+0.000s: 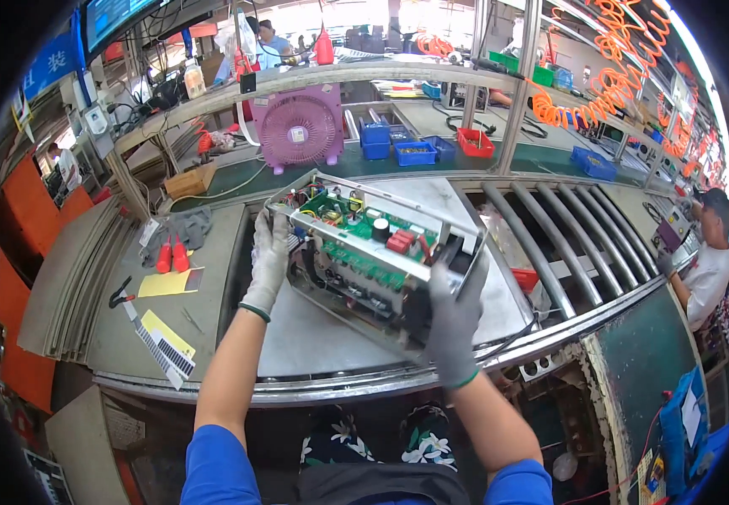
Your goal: The recorder is assembling an electronic inverter on a conveyor belt, applying thermal paste or sealant to components using a red dispenser and inspecting internal wiring.
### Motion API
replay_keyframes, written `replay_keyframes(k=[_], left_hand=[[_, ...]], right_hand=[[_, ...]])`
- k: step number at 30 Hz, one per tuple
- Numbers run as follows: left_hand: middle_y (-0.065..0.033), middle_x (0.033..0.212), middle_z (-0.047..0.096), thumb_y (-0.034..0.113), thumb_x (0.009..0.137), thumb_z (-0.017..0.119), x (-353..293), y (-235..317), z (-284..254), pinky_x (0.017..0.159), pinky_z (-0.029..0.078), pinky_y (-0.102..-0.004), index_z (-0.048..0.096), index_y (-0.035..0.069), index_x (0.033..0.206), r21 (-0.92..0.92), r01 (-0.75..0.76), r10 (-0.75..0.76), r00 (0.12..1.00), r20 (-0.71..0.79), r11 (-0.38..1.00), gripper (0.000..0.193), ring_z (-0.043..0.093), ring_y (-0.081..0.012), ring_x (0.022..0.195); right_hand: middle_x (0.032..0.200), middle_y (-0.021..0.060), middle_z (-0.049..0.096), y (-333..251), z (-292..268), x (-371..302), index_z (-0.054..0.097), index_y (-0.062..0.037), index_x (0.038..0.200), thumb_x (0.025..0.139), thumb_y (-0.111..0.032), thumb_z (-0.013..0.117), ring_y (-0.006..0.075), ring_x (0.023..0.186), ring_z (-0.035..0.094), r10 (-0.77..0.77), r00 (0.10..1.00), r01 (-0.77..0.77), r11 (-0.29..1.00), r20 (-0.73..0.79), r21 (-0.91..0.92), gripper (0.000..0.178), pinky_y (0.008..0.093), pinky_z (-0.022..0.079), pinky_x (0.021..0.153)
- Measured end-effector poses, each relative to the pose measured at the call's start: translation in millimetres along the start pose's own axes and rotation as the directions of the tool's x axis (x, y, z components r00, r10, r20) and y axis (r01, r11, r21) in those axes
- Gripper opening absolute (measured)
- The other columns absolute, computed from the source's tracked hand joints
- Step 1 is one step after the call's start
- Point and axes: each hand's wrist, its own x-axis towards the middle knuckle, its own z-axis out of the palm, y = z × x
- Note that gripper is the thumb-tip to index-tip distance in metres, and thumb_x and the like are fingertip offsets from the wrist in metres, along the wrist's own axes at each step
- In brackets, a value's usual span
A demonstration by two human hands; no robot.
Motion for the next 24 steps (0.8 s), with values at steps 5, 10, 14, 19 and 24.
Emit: replay_keyframes(k=[5, 10, 14, 19, 24], left_hand=[[-0.0258, 0.122, 0.061, 0.043, 0.101, 0.052, 6, -7, -27, 0.088, 0.051, -0.0524, 0.045, 0.008, 0.144, 0.276, -0.014, -0.055, 0.969, 0.24, 0.961, 0.056, 0.064, -0.0446, 0.099], [-0.0196, 0.108, 0.062, 0.018, 0.094, 0.059, 63, -14, -20, 0.077, 0.055, -0.0452, 0.049, 0.013, 0.143, 0.389, -0.449, 0.339, 0.885, 0.319, 0.805, 0.051, 0.066, -0.0344, 0.091], [-0.0075, 0.108, 0.068, 0.03, 0.091, 0.067, 82, -8, -3, 0.085, 0.048, -0.0323, 0.069, 0.004, 0.115, -0.44, 0.455, -0.107, 0.779, 0.618, 0.774, 0.036, 0.063, -0.0184, 0.094], [-0.0052, 0.119, 0.064, 0.03, 0.095, 0.063, 57, 0, -25, 0.096, 0.044, -0.0296, 0.062, 0.006, 0.128, -0.495, 0.442, -0.094, 0.809, 0.58, 0.748, 0.04, 0.058, -0.0155, 0.107], [-0.0049, 0.131, 0.06, 0.026, 0.099, 0.059, 41, -4, -42, 0.103, 0.042, -0.0298, 0.052, 0.007, 0.143, -0.506, 0.558, -0.239, 0.792, 0.562, 0.657, 0.049, 0.055, -0.017, 0.118]], right_hand=[[0.13, 0.0118, 0.062, 21, -36, 117, 0.046, -0.0017, 0.144, 0.101, -0.049, 0.049, 0.0195, 0.117, 0.06, 0.147, 0.93, -0.228, 0.95, 0.338, 0.214, 0.065, 0.0348, 0.045, 0.103], [0.123, 0.0115, 0.066, 48, -51, 186, 0.054, -0.0027, 0.138, 0.101, -0.026, 0.052, 0.0194, 0.111, 0.064, 0.394, 0.846, -0.486, 0.846, 0.358, 0.217, 0.044, 0.0356, 0.049, 0.098], [0.111, 0.0084, 0.066, 55, -48, 189, 0.057, -0.0003, 0.131, 0.091, -0.008, 0.053, 0.0197, 0.102, 0.061, 0.383, 0.845, -0.427, 0.903, 0.374, 0.038, 0.041, 0.0321, 0.046, 0.096], [0.114, 0.0096, 0.065, 38, -46, 155, 0.055, -0.0023, 0.134, 0.091, -0.007, 0.052, 0.0186, 0.1, 0.061, 0.203, 0.909, -0.217, 0.976, 0.365, -0.005, 0.043, 0.0318, 0.046, 0.095], [0.11, 0.0095, 0.065, 27, -41, 126, 0.054, -0.005, 0.135, 0.09, -0.007, 0.056, 0.0164, 0.096, 0.062, 0.239, 0.91, -0.252, 0.968, 0.337, -0.006, 0.044, 0.0301, 0.049, 0.089]])
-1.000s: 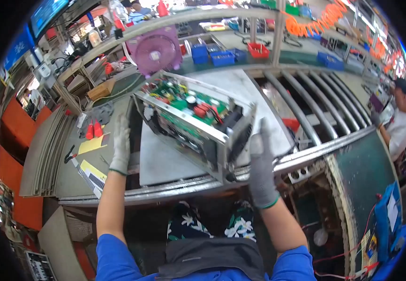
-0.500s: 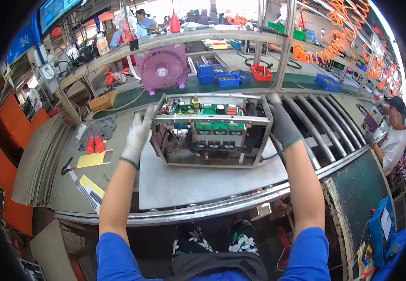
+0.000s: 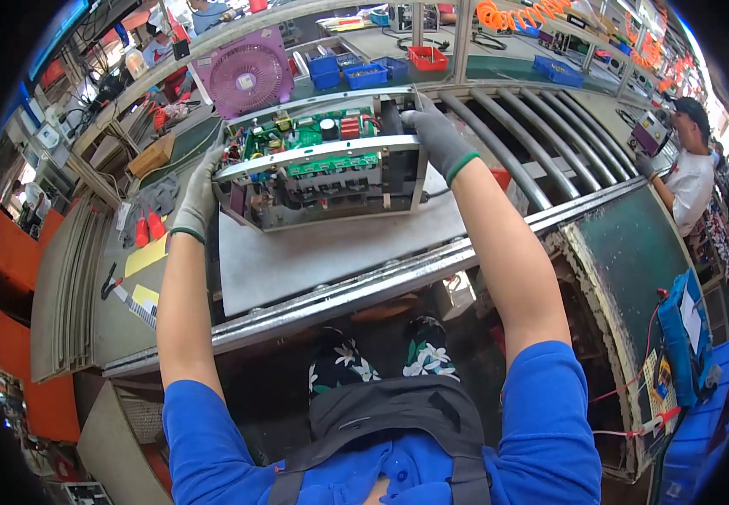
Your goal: The recorder is assembling an electronic inverter on a conveyor belt, applying thermal paste or sealant to components using a red dispenser and inspecting internal wiring.
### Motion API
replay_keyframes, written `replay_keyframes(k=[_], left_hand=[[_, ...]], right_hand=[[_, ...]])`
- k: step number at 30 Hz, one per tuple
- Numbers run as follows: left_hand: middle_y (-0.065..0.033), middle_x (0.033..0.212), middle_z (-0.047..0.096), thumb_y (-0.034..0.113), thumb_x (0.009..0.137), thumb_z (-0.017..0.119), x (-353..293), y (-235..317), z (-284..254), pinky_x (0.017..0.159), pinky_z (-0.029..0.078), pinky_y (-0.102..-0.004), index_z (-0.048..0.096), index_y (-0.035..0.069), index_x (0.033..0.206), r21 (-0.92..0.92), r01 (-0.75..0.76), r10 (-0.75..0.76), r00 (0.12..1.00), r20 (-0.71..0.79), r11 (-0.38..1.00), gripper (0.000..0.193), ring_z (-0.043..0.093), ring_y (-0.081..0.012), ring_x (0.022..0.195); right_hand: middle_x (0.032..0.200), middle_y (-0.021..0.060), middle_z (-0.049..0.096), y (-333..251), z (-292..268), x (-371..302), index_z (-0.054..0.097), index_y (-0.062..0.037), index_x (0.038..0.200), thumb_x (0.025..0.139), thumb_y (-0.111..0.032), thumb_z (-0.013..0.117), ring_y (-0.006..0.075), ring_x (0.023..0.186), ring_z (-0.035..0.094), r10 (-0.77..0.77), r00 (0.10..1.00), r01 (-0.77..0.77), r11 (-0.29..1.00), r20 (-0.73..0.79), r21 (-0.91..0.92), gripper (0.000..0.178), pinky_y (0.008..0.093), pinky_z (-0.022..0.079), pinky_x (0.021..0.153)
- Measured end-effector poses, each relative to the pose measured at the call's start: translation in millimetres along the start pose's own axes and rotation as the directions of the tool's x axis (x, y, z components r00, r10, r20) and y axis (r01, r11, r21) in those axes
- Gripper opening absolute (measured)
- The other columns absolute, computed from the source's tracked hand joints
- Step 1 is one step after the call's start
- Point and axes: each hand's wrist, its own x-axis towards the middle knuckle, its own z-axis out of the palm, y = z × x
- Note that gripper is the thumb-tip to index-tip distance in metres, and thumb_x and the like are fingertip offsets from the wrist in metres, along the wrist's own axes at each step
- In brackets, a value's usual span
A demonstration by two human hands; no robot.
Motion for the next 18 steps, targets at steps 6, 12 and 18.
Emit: replay_keyframes(k=[6, 12, 18], left_hand=[[0.003, 0.096, 0.068, 0.035, 0.096, 0.067, 21, -15, -40, 0.07, 0.05, -0.0242, 0.069, 0.012, 0.115, 0.038, -0.076, 0.076, 0.997, 0.004, 0.996, 0.03, 0.062, -0.0098, 0.079], [-0.0187, 0.151, 0.047, 0.034, 0.1, 0.058, 39, -26, -53, 0.117, 0.029, -0.0348, 0.057, -0.001, 0.138, 0.339, -0.313, 0.28, 0.949, 0.145, 0.887, 0.052, 0.042, -0.0253, 0.141], [-0.0215, 0.15, 0.048, 0.038, 0.098, 0.057, 3, -13, -38, 0.114, 0.035, -0.0361, 0.054, 0.003, 0.142, 0.675, -0.448, 0.445, 0.874, 0.194, 0.586, 0.057, 0.048, -0.0301, 0.138]], right_hand=[[0.106, 0.0075, 0.064, -4, 4, -19, 0.052, -0.0035, 0.135, 0.087, -0.007, 0.058, 0.015, 0.092, 0.058, -0.055, 0.998, 0.053, 0.989, -0.013, -0.136, 0.049, 0.0286, 0.047, 0.084], [0.133, 0.0165, 0.056, -20, 12, -35, 0.044, 0.0006, 0.144, 0.091, -0.013, 0.054, 0.0229, 0.12, 0.052, -0.096, 0.995, 0.103, 0.949, 0.038, -0.299, 0.056, 0.0316, 0.038, 0.106], [0.133, 0.0128, 0.059, -14, 12, -41, 0.041, -0.0012, 0.147, 0.089, -0.007, 0.058, 0.0213, 0.119, 0.056, -0.149, 0.987, 0.128, 0.953, -0.059, -0.274, 0.061, 0.0307, 0.042, 0.103]])
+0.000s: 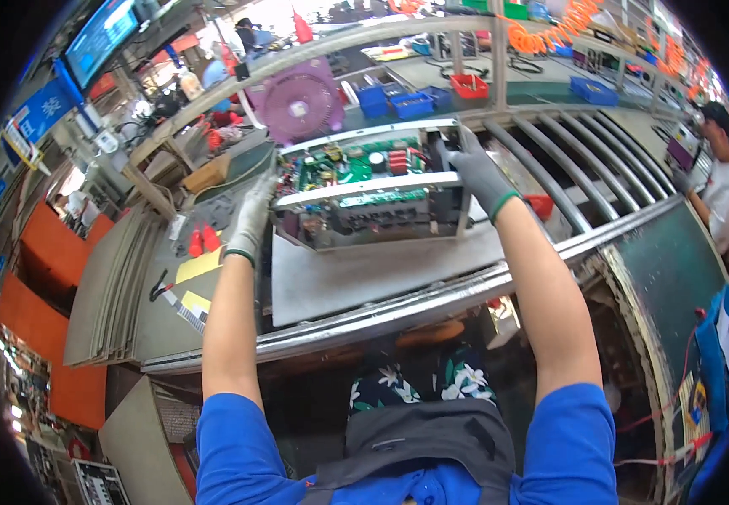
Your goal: The recorder is assembling an electronic inverter on a conveyor belt, applying thermal paste or sealant to components using a red dispenser and inspecting internal wiring.
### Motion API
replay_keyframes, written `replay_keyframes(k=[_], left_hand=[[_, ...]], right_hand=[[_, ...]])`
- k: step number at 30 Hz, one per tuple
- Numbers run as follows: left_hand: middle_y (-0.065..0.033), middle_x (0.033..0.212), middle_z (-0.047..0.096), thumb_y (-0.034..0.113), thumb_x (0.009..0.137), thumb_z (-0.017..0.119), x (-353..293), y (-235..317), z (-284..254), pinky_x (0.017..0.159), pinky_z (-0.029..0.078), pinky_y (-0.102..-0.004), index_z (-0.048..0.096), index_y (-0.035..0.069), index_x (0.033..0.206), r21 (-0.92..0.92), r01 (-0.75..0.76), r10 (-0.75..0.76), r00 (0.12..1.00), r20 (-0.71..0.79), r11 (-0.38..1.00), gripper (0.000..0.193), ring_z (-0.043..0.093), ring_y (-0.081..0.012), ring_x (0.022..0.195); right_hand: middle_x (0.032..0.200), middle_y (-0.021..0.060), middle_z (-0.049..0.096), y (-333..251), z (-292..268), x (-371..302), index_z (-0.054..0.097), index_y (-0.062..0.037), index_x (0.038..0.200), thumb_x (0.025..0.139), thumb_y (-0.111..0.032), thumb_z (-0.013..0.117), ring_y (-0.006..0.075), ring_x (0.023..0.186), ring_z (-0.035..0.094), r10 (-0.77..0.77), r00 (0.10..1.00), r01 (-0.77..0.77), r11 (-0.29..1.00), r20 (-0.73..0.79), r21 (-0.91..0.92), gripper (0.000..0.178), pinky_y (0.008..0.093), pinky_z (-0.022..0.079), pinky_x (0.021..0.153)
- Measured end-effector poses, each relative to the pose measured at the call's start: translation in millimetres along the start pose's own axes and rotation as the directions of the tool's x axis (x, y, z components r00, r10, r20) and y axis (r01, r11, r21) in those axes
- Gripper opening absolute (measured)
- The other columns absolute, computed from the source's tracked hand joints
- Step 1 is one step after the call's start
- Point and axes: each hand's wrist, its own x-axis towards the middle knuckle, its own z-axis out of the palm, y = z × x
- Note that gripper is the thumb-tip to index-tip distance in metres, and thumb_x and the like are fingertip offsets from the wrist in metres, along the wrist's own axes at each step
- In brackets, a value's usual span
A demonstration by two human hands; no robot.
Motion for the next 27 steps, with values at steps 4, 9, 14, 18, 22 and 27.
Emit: replay_keyframes(k=[4, 9, 14, 18, 22, 27], left_hand=[[-0.0191, 0.151, 0.047, 0.043, 0.095, 0.058, -7, 27, -2, 0.113, 0.035, -0.0342, 0.049, 0.004, 0.147, -0.019, 0.181, -0.18, 0.983, 0.024, 0.983, 0.065, 0.046, -0.029, 0.139], [-0.0206, 0.158, 0.035, 0.035, 0.096, 0.05, 1, 56, -10, 0.114, 0.033, -0.0494, 0.021, 0.027, 0.16, 0.531, -0.058, 0.034, 0.998, 0.053, 0.845, 0.071, 0.043, -0.0412, 0.14], [-0.0211, 0.149, 0.047, 0.022, 0.091, 0.048, 18, 69, -30, 0.11, 0.039, -0.0488, 0.028, 0.026, 0.158, 0.672, -0.329, 0.074, 0.923, 0.379, 0.663, 0.07, 0.05, -0.0389, 0.133], [-0.0231, 0.138, 0.057, 0.009, 0.088, 0.054, 24, 62, -25, 0.104, 0.044, -0.0479, 0.036, 0.017, 0.151, 0.64, -0.27, 0.062, 0.943, 0.328, 0.719, 0.066, 0.055, -0.0421, 0.125], [-0.022, 0.146, 0.051, 0.001, 0.094, 0.053, 15, 60, -19, 0.104, 0.044, -0.0437, 0.02, 0.021, 0.16, 0.462, -0.391, 0.25, 0.907, 0.338, 0.796, 0.077, 0.057, -0.0387, 0.126], [-0.0253, 0.152, 0.043, -0.004, 0.096, 0.04, 8, 77, -44, 0.102, 0.045, -0.042, 0.005, 0.024, 0.162, 0.624, -0.225, -0.116, 0.882, 0.456, 0.748, 0.08, 0.054, -0.0379, 0.13]], right_hand=[[0.135, 0.0179, 0.058, 3, -5, 4, 0.039, -0.005, 0.15, 0.087, -0.005, 0.053, 0.0257, 0.124, 0.055, 0.054, 0.998, -0.053, 0.995, 0.014, -0.08, 0.064, 0.0319, 0.04, 0.106], [0.131, 0.0186, 0.059, -2, -7, 0, 0.043, -0.0065, 0.148, 0.08, -0.008, 0.055, 0.0281, 0.117, 0.057, 0.025, 0.999, -0.038, 0.945, -0.043, -0.324, 0.069, 0.0339, 0.043, 0.102], [0.129, 0.02, 0.057, 15, -4, 0, 0.041, -0.0016, 0.147, 0.081, -0.007, 0.054, 0.0269, 0.12, 0.054, -0.1, 0.995, 0.1, 0.995, 0.014, 0.007, 0.068, 0.0348, 0.042, 0.103], [0.127, 0.0187, 0.062, 31, -1, 13, 0.038, -0.011, 0.15, 0.096, -0.028, 0.06, 0.0334, 0.115, 0.061, -0.109, 0.994, 0.109, 0.994, -0.003, -0.028, 0.06, 0.0408, 0.047, 0.097], [0.149, 0.0247, 0.045, 28, 5, -20, 0.025, -0.0109, 0.157, 0.099, -0.048, 0.048, 0.0415, 0.132, 0.05, 0.0, 1.0, -0.005, 0.984, -0.031, -0.177, 0.073, 0.0456, 0.039, 0.111], [0.153, 0.0274, 0.035, 60, -3, -146, 0.037, -0.0015, 0.149, 0.097, -0.066, 0.04, 0.0409, 0.144, 0.034, -0.25, 0.964, 0.264, 0.903, 0.087, -0.338, 0.083, 0.0557, 0.018, 0.12]])
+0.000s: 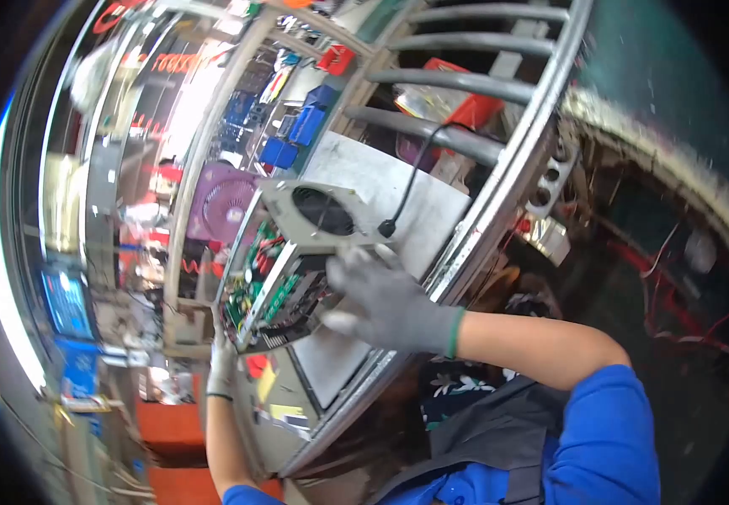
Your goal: The recorder is assembling an electronic inverter on a conveyor belt, applying thermal paste or sealant to components using a red dispenser and inspecting internal wiring.
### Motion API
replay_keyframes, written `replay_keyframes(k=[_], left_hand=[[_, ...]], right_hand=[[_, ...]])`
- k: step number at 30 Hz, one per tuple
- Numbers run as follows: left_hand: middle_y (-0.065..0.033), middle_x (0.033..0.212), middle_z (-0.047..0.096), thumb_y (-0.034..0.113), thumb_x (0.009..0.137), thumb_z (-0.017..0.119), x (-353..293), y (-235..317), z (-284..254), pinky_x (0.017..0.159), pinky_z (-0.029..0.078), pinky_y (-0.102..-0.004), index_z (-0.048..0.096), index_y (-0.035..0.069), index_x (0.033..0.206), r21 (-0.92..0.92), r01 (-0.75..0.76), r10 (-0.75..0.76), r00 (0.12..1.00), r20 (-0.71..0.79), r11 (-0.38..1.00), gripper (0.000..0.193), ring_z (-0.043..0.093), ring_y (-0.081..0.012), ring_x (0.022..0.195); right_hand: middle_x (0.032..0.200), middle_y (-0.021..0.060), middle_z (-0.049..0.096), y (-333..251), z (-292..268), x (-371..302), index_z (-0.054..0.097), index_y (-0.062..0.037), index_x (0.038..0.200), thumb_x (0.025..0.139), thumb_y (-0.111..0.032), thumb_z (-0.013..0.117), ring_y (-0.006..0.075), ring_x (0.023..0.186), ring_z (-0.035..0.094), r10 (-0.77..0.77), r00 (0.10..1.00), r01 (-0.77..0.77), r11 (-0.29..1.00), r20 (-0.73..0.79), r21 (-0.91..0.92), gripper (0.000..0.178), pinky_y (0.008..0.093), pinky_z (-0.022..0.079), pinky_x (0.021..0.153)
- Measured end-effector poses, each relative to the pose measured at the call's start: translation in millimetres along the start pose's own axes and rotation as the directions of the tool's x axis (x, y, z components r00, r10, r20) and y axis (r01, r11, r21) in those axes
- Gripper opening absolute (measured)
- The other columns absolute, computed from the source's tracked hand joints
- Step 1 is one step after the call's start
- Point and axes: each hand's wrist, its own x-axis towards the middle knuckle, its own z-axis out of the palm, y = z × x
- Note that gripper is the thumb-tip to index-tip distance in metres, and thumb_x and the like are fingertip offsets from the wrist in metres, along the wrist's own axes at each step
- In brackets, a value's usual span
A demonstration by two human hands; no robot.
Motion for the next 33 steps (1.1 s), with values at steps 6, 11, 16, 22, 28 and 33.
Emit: replay_keyframes(k=[6, 11, 16, 22, 28, 33], left_hand=[[-0.0243, 0.153, 0.042, 0.005, 0.09, 0.066, -7, -5, -14, 0.103, 0.044, -0.0375, -0.003, 0.019, 0.162, 0.134, 0.056, -0.067, 0.994, 0.083, 0.989, 0.101, 0.052, -0.0335, 0.131], [-0.0193, 0.165, 0.019, -0.014, 0.091, 0.04, -14, -12, -17, 0.119, 0.029, -0.0374, -0.007, 0.026, 0.161, 0.043, 0.215, -0.219, 0.964, 0.148, 0.976, 0.094, 0.031, -0.0329, 0.148], [-0.0143, 0.168, 0.011, -0.015, 0.09, 0.043, -18, -10, -10, 0.118, 0.03, -0.038, -0.006, 0.025, 0.162, -0.08, 0.33, -0.318, 0.939, 0.129, 0.941, 0.096, 0.029, -0.029, 0.148], [-0.0102, 0.163, 0.023, -0.012, 0.089, 0.05, -4, 20, 8, 0.11, 0.041, -0.0376, 0.0, 0.026, 0.162, -0.334, 0.065, -0.056, 0.998, 0.036, 0.94, 0.096, 0.037, -0.0258, 0.143], [-0.014, 0.165, 0.019, -0.013, 0.091, 0.033, 6, 46, 14, 0.122, 0.02, -0.0361, 0.008, 0.019, 0.163, -0.541, 0.055, -0.074, 0.997, -0.014, 0.839, 0.082, 0.024, -0.0272, 0.151], [-0.0137, 0.166, 0.021, -0.012, 0.087, 0.036, 3, 49, 22, 0.122, 0.02, -0.0334, 0.013, 0.016, 0.162, -0.283, -0.057, 0.018, 0.99, -0.138, 0.958, 0.084, 0.022, -0.0269, 0.153]], right_hand=[[0.158, 0.0187, 0.034, 97, -7, -36, 0.04, -0.0052, 0.15, 0.095, -0.055, 0.048, 0.0359, 0.149, 0.026, 0.154, 0.915, -0.277, 0.912, -0.374, -0.302, 0.074, 0.0515, 0.013, 0.123], [0.158, 0.0162, 0.035, 114, 9, -32, 0.034, -0.002, 0.153, 0.091, -0.06, 0.05, 0.0322, 0.149, 0.027, 0.187, 0.909, -0.301, 0.912, -0.372, -0.279, 0.087, 0.0493, 0.01, 0.124], [0.155, 0.0154, 0.04, 115, 14, -32, 0.037, -0.0035, 0.151, 0.092, -0.065, 0.041, 0.03, 0.147, 0.032, 0.162, 0.909, -0.321, 0.859, -0.383, -0.4, 0.086, 0.0461, 0.013, 0.124], [0.154, 0.0159, 0.039, 109, 10, -32, 0.035, -0.0041, 0.153, 0.084, -0.059, 0.059, 0.0313, 0.145, 0.034, 0.161, 0.899, -0.309, 0.892, -0.408, -0.329, 0.091, 0.0503, 0.015, 0.123], [0.152, 0.0208, 0.041, 114, 20, -38, 0.035, -0.0002, 0.151, 0.086, -0.059, 0.058, 0.0336, 0.144, 0.035, 0.09, 0.911, -0.27, 0.868, -0.402, -0.417, 0.091, 0.0485, 0.017, 0.122], [0.149, 0.027, 0.042, 109, 3, -14, 0.035, 0.0011, 0.15, 0.091, -0.049, 0.057, 0.0389, 0.141, 0.039, 0.315, 0.866, -0.427, 0.869, -0.388, -0.248, 0.08, 0.0439, 0.025, 0.12]])
